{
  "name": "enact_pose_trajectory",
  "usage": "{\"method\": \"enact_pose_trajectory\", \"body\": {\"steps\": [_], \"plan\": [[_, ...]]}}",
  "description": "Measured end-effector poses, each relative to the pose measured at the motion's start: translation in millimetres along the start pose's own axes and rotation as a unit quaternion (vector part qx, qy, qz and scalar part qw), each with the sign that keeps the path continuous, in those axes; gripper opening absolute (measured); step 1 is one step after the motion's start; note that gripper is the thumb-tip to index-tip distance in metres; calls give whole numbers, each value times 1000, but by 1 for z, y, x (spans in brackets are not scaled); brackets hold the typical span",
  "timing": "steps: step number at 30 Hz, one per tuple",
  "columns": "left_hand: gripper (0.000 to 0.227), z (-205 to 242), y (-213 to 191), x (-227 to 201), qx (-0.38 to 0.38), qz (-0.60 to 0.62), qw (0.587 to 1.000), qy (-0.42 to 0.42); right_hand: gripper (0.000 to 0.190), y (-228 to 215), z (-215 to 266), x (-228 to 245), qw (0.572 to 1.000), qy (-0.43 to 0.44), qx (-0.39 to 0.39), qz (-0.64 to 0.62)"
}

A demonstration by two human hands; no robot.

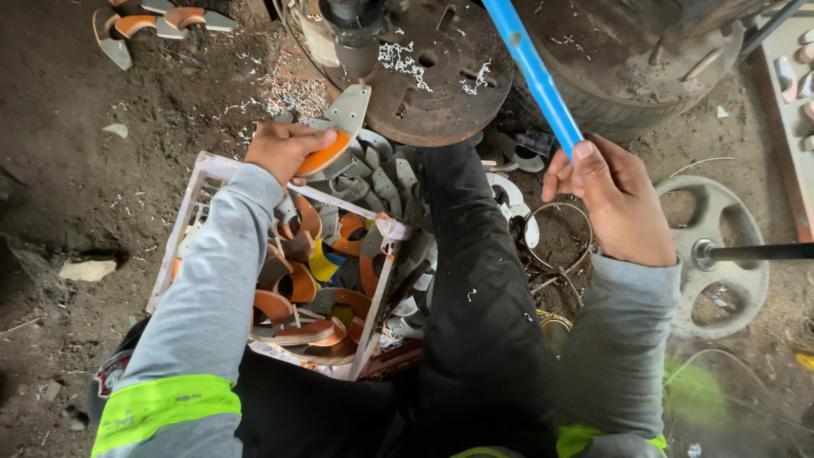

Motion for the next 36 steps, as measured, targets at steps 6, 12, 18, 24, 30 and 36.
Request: {"method": "enact_pose_trajectory", "body": {"steps": [6, 12, 18, 24, 30, 36], "plan": [[40, -5, 0, 1, 15, 21, 1000, -7, 41, 1, -5, -20, 1000, -8, 20, -20], [37, -5, -3, 0, 11, 3, 1000, -11, 31, 10, -42, -89, 997, 14, 32, -74], [40, 1, -4, -9, 2, -37, 999, -17, 32, 27, -88, -126, 995, 74, 7, -70], [45, -3, -10, -11, -30, -124, 991, -46, 37, 4, -30, -43, 999, 21, 17, -32], [47, -11, -9, -8, -12, -98, 995, -27, 39, -23, 6, 1, 998, -26, -1, 61], [46, -9, -11, -3, -18, -100, 994, -47, 32, 11, -53, -72, 997, 70, 25, -4]]}}
Point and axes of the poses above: each hand's wrist, its own z-axis away from the middle knuckle, its own y-axis out of the palm, x = y × z, the point moved 2 cm from there along -z, towards the middle knuckle, and after that the axes turned 14 degrees about x, right-handed, at the moved point
